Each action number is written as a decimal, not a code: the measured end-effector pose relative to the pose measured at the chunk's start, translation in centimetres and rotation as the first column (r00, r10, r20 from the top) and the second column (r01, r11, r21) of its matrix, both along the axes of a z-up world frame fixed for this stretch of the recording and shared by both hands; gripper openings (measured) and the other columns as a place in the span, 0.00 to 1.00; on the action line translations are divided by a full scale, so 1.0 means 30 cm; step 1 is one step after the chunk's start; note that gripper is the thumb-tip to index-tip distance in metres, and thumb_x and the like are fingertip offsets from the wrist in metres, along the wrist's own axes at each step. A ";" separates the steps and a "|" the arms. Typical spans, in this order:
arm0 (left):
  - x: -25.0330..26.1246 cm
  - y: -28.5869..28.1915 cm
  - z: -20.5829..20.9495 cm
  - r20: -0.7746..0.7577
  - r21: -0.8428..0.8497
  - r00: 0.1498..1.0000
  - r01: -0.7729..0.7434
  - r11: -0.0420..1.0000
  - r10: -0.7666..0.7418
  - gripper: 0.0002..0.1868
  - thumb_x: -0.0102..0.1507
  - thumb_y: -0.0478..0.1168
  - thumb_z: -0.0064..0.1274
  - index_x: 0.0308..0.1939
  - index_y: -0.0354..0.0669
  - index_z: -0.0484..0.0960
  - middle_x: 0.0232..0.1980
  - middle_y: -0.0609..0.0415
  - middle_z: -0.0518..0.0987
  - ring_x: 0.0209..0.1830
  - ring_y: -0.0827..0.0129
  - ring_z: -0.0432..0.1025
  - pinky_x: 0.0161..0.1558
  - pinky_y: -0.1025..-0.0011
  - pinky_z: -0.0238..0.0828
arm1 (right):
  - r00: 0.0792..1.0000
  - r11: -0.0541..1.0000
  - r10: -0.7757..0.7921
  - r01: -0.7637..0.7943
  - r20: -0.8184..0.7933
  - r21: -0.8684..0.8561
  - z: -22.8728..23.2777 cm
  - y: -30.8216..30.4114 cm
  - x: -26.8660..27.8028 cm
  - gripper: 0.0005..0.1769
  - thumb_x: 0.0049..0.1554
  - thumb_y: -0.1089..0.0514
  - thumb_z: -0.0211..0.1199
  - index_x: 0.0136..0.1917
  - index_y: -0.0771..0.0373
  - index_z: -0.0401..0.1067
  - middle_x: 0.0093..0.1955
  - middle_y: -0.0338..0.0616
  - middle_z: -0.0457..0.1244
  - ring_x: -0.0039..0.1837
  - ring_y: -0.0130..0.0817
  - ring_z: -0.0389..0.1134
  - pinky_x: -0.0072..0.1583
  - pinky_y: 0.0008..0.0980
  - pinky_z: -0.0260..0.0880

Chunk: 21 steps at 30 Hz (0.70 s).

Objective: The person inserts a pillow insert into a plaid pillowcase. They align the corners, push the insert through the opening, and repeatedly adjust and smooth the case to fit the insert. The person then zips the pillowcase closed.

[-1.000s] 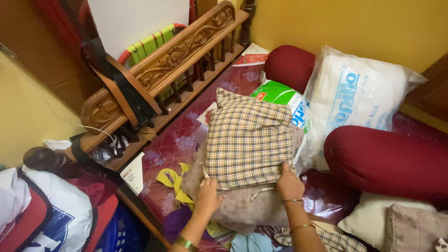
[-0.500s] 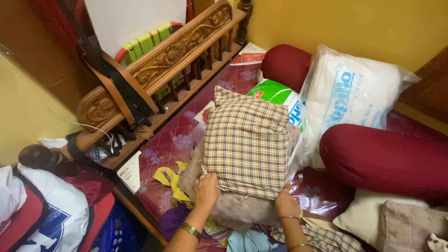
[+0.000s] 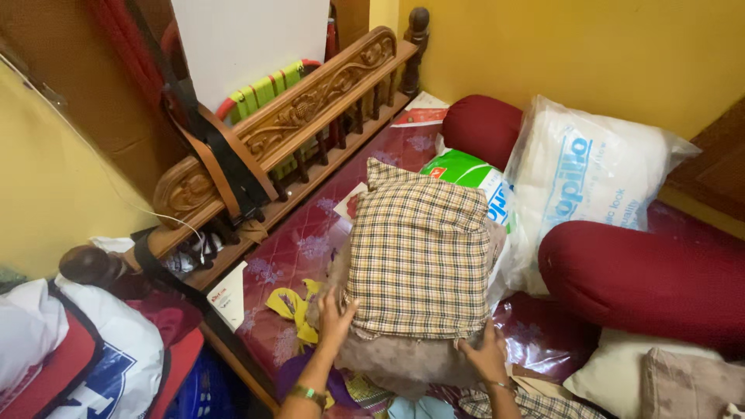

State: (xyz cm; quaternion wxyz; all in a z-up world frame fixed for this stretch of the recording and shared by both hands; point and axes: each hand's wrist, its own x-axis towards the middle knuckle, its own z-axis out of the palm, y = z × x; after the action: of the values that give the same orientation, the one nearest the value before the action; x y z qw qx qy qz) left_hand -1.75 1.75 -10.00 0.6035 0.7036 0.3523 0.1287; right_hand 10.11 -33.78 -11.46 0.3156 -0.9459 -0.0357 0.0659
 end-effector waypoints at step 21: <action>0.326 -0.448 0.871 -0.031 0.445 0.909 0.385 0.808 -0.416 0.20 0.64 0.42 0.53 0.57 0.38 0.72 0.28 0.35 0.79 0.30 0.39 0.77 0.35 0.47 0.73 | 0.821 0.074 0.075 0.562 -0.566 0.824 -0.082 0.251 0.177 0.31 0.58 0.49 0.61 0.71 0.65 0.66 0.59 0.47 0.67 0.59 0.41 0.67 0.60 0.41 0.68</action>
State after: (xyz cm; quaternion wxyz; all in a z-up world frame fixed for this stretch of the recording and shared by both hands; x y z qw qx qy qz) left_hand 8.02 -11.68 16.14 0.4531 0.8753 0.1369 0.0986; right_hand 15.42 -26.25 -13.91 0.8603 -0.4371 0.1747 0.1958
